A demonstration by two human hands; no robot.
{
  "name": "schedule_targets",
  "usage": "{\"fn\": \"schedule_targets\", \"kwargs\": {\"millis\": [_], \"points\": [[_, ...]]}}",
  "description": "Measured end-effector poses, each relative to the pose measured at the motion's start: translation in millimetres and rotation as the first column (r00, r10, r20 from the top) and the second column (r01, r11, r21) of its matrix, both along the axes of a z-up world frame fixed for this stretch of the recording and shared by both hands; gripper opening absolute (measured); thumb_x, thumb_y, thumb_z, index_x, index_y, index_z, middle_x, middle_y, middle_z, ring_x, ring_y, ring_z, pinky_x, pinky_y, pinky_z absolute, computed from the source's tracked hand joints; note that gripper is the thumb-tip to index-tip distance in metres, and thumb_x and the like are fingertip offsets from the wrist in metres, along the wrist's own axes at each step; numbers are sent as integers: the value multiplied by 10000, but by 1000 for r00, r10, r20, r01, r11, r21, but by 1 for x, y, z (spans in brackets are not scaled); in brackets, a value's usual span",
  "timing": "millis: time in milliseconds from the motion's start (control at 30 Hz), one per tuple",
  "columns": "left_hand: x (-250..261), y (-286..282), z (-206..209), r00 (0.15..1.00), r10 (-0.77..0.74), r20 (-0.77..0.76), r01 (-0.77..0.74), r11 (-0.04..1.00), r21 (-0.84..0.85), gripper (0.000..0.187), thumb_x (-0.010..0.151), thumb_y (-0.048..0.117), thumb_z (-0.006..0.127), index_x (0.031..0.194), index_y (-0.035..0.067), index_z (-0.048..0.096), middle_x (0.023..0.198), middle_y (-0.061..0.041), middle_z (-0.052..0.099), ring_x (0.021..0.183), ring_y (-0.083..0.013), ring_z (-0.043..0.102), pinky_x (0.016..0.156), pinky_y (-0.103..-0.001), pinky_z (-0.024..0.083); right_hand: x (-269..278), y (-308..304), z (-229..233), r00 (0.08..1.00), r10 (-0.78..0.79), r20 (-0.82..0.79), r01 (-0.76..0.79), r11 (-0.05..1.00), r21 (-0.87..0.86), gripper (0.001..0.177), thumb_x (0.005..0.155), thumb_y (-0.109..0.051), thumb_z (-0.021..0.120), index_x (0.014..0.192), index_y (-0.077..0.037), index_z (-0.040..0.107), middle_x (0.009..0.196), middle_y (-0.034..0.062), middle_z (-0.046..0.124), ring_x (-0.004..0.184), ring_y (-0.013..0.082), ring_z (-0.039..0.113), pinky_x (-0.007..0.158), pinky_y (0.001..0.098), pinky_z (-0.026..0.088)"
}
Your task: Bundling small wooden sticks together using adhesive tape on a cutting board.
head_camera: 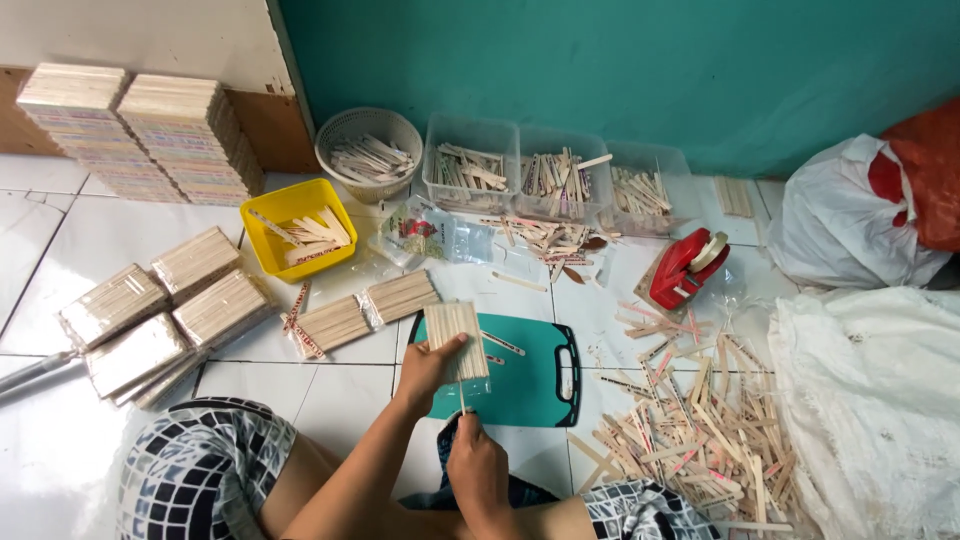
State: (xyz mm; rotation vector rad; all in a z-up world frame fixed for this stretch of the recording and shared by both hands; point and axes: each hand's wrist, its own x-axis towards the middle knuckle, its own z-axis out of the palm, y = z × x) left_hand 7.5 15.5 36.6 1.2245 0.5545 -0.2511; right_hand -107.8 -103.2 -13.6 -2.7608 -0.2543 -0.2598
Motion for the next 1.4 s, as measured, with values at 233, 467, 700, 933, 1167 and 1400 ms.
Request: {"fn": "schedule_targets", "kwargs": {"millis": [233,467,700,933,1167,1400], "points": [[-5,2,-1,1000,-2,28,3,1000,-26,347,894,154,768,1019,-154,668,817,-239,741,591,-252,710,503,-285,588,-4,5,1,998,-50,-34,52,997,49,101,983,-82,529,1055,-16,553,574,92,648,391,252,625,392,396,518],[-12,-2,-6,997,-60,48,60,998,9,343,911,160,747,1044,-149,679,836,-240,752,610,-258,734,526,-299,625,-5,0,-4,998,-56,1,56,995,81,27,959,-59,546,939,-53,528,554,79,630,398,241,620,411,395,521],[-15,0,-5,997,-72,26,72,997,-12,384,909,192,744,1073,-147,672,857,-247,758,635,-278,750,546,-318,648,0,-1,-13,996,-34,78,28,996,82,35,950,-47,556,929,-33,531,545,73,615,373,218,580,385,372,504],[-20,0,0,995,-98,35,99,995,0,350,911,189,748,1047,-129,689,866,-235,760,653,-275,755,572,-327,658,-1,-2,-14,994,-46,95,36,994,103,54,931,-39,577,917,-46,525,542,101,606,381,278,582,408,416,498],[-24,-3,2,992,-122,34,123,992,-32,347,915,190,745,1044,-128,690,848,-214,745,648,-256,739,558,-312,651,8,-8,-12,998,-55,38,53,996,72,50,929,-67,570,958,-51,532,564,122,648,423,310,637,436,440,522],[-30,39,35,974,-154,-164,142,987,-81,652,862,286,715,1345,-116,543,1143,-321,692,975,-433,738,809,-467,630,41,-66,22,975,212,59,-204,972,-120,144,910,-14,556,986,-133,531,718,33,623,551,170,628,453,351,558]]}}
